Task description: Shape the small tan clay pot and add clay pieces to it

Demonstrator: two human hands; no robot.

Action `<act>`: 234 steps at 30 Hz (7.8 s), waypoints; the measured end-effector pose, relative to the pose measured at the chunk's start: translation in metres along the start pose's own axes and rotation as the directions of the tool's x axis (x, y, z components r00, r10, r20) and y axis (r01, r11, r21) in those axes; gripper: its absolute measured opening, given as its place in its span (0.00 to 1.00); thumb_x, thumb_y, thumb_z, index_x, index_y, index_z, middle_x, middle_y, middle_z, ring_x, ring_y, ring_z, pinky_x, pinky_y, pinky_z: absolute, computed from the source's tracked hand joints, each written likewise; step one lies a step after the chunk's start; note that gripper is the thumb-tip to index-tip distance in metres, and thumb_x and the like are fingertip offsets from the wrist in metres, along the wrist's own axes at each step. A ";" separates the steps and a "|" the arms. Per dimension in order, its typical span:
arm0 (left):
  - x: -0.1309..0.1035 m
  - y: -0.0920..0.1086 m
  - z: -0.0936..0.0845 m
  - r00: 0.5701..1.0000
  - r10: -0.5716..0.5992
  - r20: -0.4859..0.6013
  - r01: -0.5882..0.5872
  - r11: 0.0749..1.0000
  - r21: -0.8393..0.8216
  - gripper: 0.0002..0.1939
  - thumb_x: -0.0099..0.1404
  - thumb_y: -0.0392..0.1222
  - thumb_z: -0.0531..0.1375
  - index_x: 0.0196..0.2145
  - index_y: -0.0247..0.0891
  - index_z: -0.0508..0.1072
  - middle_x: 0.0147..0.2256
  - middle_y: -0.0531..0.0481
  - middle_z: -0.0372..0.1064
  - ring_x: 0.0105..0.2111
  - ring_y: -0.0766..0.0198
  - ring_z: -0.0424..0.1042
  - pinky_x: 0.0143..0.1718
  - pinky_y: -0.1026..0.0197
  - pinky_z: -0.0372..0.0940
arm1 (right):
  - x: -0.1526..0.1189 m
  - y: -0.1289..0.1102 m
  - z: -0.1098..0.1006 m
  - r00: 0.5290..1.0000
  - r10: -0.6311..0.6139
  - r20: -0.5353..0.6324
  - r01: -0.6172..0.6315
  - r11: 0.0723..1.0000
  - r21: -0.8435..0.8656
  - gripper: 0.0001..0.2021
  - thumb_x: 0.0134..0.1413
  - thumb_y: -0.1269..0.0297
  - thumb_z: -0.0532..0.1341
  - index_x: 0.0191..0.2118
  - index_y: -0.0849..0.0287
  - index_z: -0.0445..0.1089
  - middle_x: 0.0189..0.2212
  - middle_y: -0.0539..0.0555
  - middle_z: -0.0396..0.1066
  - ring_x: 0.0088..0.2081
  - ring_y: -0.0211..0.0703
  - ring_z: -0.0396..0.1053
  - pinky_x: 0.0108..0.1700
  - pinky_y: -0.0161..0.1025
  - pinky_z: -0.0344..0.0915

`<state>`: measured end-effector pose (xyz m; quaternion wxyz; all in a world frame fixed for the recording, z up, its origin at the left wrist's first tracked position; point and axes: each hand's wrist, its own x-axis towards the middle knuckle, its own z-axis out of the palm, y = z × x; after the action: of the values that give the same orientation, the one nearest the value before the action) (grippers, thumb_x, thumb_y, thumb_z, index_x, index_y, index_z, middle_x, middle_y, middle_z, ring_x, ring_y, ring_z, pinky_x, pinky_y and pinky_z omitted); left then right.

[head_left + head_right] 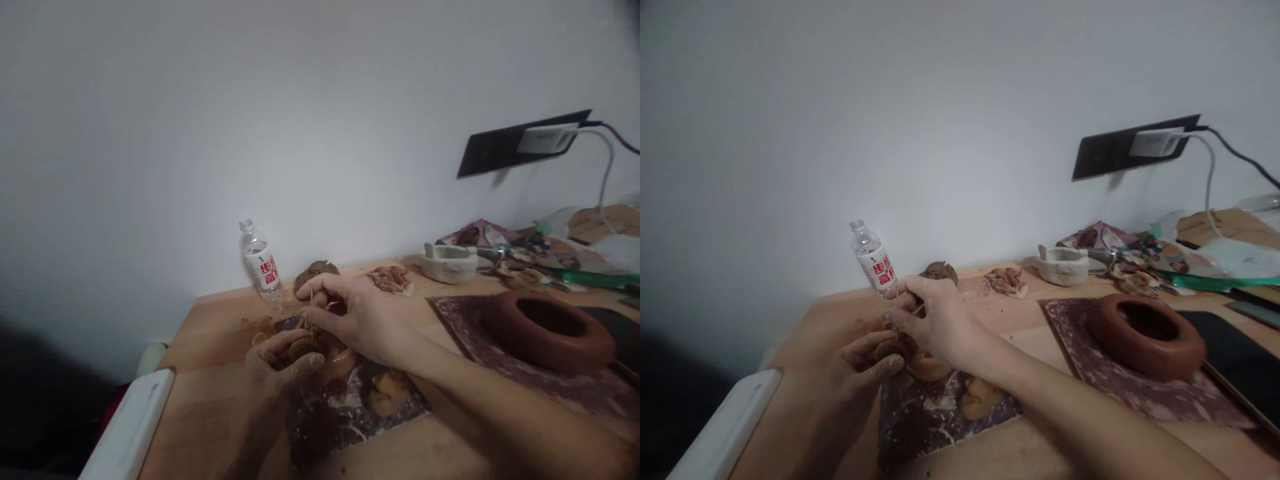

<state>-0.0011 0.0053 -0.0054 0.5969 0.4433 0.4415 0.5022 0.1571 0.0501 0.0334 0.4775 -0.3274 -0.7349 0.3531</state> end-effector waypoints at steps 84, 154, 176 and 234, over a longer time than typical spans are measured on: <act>-0.001 0.005 0.004 0.996 0.081 -0.031 -0.082 0.997 -0.013 0.11 0.48 0.39 0.71 0.31 0.36 0.81 0.26 0.48 0.76 0.28 0.65 0.73 0.33 0.65 0.68 | 0.004 -0.006 -0.001 0.989 0.146 -0.005 -0.146 0.988 0.059 0.05 0.49 0.68 0.63 0.25 0.60 0.70 0.22 0.50 0.70 0.25 0.34 0.63 0.25 0.32 0.61; 0.002 0.000 -0.003 0.997 0.070 -0.019 -0.070 0.998 -0.001 0.11 0.47 0.38 0.72 0.32 0.38 0.82 0.29 0.48 0.78 0.30 0.64 0.73 0.32 0.66 0.67 | 0.003 -0.011 0.002 0.976 0.216 -0.029 -0.210 0.968 0.136 0.07 0.48 0.67 0.64 0.23 0.59 0.67 0.21 0.48 0.70 0.24 0.33 0.65 0.25 0.31 0.63; 0.000 0.004 0.003 0.995 0.070 -0.077 -0.071 0.997 -0.011 0.15 0.41 0.41 0.74 0.29 0.35 0.81 0.27 0.47 0.77 0.27 0.63 0.73 0.30 0.64 0.68 | 0.004 -0.009 0.001 0.979 0.191 -0.072 -0.183 0.977 0.105 0.09 0.49 0.65 0.64 0.23 0.58 0.65 0.21 0.48 0.68 0.23 0.35 0.64 0.25 0.33 0.62; -0.001 0.003 0.001 0.989 0.144 0.016 -0.145 0.987 0.074 0.10 0.50 0.39 0.70 0.34 0.39 0.81 0.35 0.47 0.79 0.37 0.61 0.76 0.39 0.65 0.69 | 0.007 -0.005 -0.001 0.967 0.252 -0.022 -0.238 0.937 0.255 0.08 0.48 0.63 0.64 0.24 0.59 0.65 0.20 0.48 0.68 0.23 0.34 0.64 0.25 0.32 0.61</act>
<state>-0.0003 0.0044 -0.0025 0.5441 0.4990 0.4237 0.5249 0.1547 0.0534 0.0412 0.4872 -0.3631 -0.6246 0.4907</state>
